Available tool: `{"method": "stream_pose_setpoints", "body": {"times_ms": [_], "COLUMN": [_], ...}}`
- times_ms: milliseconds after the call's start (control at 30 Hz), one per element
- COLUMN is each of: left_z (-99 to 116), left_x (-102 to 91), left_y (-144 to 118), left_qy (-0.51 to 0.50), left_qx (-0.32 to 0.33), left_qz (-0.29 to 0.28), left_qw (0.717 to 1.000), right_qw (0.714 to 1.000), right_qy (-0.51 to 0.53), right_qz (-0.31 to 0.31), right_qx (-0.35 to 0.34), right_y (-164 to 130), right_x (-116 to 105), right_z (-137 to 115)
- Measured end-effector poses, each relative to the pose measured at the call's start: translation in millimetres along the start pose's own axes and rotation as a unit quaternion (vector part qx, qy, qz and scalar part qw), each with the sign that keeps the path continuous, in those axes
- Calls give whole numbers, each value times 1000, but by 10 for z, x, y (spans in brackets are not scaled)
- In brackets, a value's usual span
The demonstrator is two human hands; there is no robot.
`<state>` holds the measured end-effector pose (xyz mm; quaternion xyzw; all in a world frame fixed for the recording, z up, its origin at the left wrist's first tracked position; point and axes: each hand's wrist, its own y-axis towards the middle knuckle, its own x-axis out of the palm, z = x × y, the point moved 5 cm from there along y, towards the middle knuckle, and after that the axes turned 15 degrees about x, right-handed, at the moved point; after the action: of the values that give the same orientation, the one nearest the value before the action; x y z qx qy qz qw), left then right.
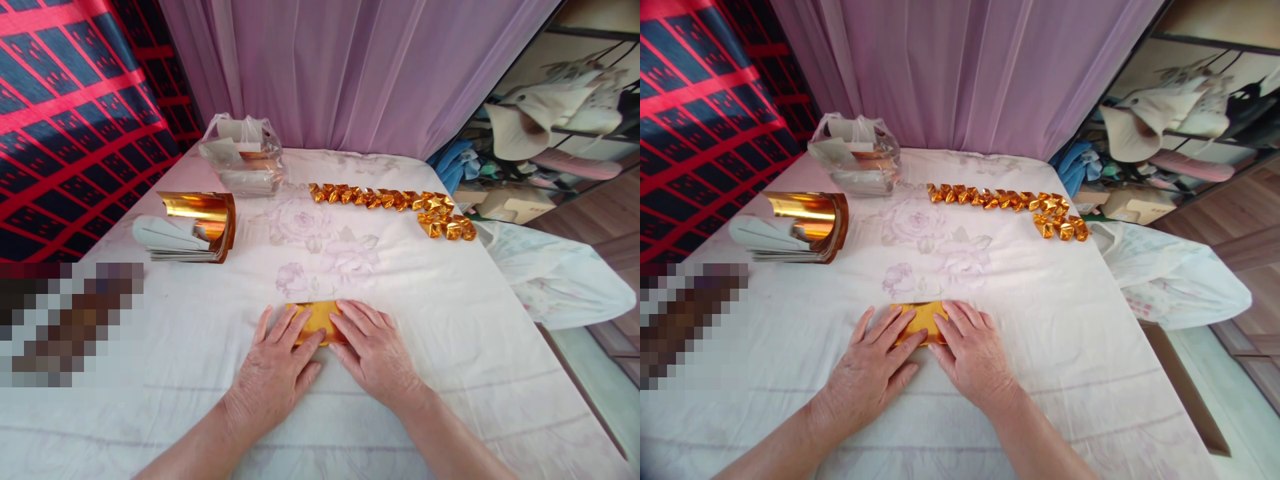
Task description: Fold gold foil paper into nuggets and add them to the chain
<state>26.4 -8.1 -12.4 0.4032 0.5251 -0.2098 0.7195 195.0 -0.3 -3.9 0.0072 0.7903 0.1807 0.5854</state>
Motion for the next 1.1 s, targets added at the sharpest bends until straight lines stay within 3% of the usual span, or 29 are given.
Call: {"method": "stream_pose_setpoints", "body": {"times_ms": [1100], "left_z": [-2], "left_x": [-29], "left_y": [24], "left_qy": [9], "left_qx": [18], "left_qz": [-30], "left_qw": [999], "right_qw": [999], "right_qy": [-23], "right_qz": [2], "right_qx": [36], "right_y": [-22], "right_x": [30], "right_z": [27]}}
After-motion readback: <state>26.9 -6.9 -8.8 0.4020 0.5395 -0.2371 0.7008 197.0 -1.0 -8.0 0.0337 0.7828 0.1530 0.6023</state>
